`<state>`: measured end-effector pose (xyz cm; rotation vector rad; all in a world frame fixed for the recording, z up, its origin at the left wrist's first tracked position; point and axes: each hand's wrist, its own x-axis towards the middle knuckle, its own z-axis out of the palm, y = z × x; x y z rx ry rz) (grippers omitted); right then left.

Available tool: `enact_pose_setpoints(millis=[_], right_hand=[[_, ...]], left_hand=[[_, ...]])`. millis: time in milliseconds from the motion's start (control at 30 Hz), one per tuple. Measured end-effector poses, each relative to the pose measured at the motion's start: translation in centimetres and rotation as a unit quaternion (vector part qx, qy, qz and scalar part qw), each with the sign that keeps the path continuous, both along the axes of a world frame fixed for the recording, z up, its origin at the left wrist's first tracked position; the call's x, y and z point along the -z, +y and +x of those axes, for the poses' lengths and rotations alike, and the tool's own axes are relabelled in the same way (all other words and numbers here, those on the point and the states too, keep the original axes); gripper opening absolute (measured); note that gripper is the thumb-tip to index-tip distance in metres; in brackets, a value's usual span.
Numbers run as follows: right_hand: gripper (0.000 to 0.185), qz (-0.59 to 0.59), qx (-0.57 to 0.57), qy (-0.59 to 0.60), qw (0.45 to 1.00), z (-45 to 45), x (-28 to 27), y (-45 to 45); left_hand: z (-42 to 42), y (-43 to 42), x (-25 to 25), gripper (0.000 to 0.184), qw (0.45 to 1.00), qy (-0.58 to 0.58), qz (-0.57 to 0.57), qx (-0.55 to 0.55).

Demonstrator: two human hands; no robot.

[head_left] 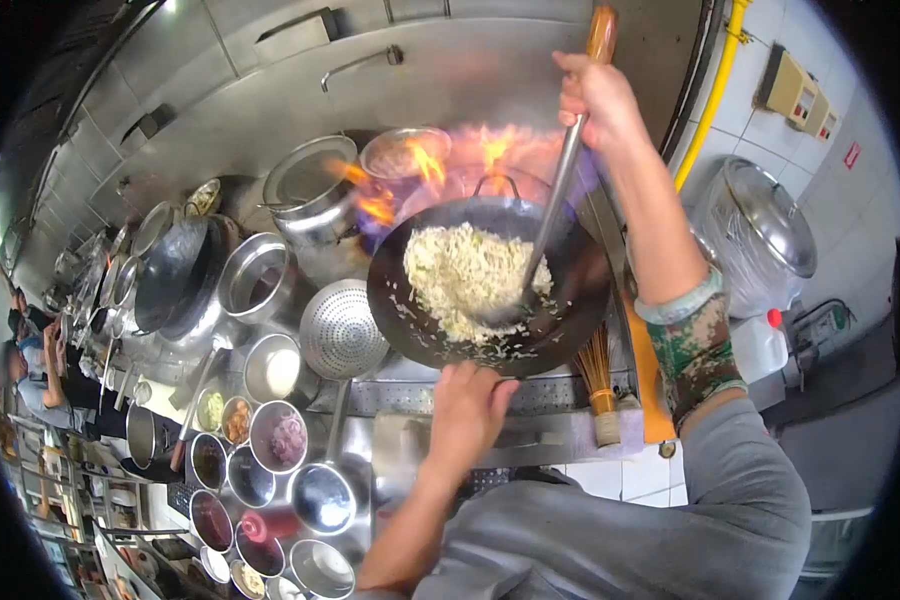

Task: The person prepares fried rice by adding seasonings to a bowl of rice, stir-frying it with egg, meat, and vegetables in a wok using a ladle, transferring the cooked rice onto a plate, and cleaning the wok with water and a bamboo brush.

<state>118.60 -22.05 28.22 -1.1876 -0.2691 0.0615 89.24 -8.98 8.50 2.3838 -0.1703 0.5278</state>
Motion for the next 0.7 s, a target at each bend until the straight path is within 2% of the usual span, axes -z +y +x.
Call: enact_pose_setpoints(millis=[33, 67, 100, 133, 167, 200, 267, 333, 367, 467, 600, 633, 667, 700], right_hand=[[0.031, -0.024, 0.005, -0.026, 0.999, -0.8, 0.1, 0.2], [0.028, -0.049, 0.010, -0.051, 0.997, -1.9, 0.5, 0.8], [0.028, -0.086, 0.086, -0.081, 0.989, -2.4, 1.2, 1.9], [0.028, -0.123, 0.164, -0.113, 0.972, -2.8, 2.4, 3.0], [0.026, -0.144, 0.178, -0.117, 0.966, -3.8, 3.2, 3.6], [0.023, -0.106, 0.176, -0.144, 0.968, -4.2, 3.9, 3.4], [0.020, -0.029, 0.220, -0.125, 0.967, -5.4, 2.3, 1.8], [0.022, 0.034, 0.149, -0.108, 0.982, -5.4, 1.5, -0.5], [0.024, 0.028, 0.144, -0.116, 0.982, -5.1, 1.3, -0.3], [0.024, -0.038, 0.174, -0.102, 0.979, -6.2, 1.5, 2.3], [0.022, -0.136, 0.258, -0.166, 0.942, -3.8, 6.0, 5.2], [0.022, -0.129, 0.262, -0.166, 0.942, -4.7, 5.8, 4.8], [0.024, -0.066, 0.204, -0.169, 0.962, -6.0, 4.6, 4.0], [0.026, -0.007, 0.144, -0.172, 0.974, -6.7, 3.1, 3.2]], left_hand=[[0.3, -0.9, -1.3, 0.017, 0.998, -0.056, -0.011, -0.028], [0.7, -1.3, -1.1, 0.017, 0.999, -0.043, -0.018, -0.026], [2.1, -1.3, -0.5, 0.017, 0.997, -0.055, -0.022, -0.044], [2.9, -1.2, 0.5, 0.017, 0.995, -0.070, -0.028, -0.060], [2.6, -1.2, 3.8, 0.017, 0.997, -0.051, 0.005, -0.063], [1.1, -1.0, 5.8, 0.017, 0.996, -0.063, -0.001, -0.065], [-1.8, -0.1, 8.8, 0.016, 0.999, -0.027, 0.015, -0.040], [-6.0, -0.3, 5.4, 0.016, 1.000, -0.012, -0.022, -0.006], [-5.9, -0.4, 3.2, 0.016, 0.998, -0.061, -0.022, 0.001], [-0.4, 0.8, -1.6, 0.019, 0.997, -0.064, -0.028, -0.036], [1.5, 0.4, 4.0, 0.017, 0.998, -0.047, -0.015, -0.047], [-0.4, 0.4, 6.1, 0.016, 0.999, -0.014, -0.003, -0.047], [-1.1, 0.6, 7.3, 0.016, 0.999, 0.008, 0.008, -0.048], [-2.3, 0.7, 6.4, 0.016, 0.999, -0.036, -0.006, -0.025]])
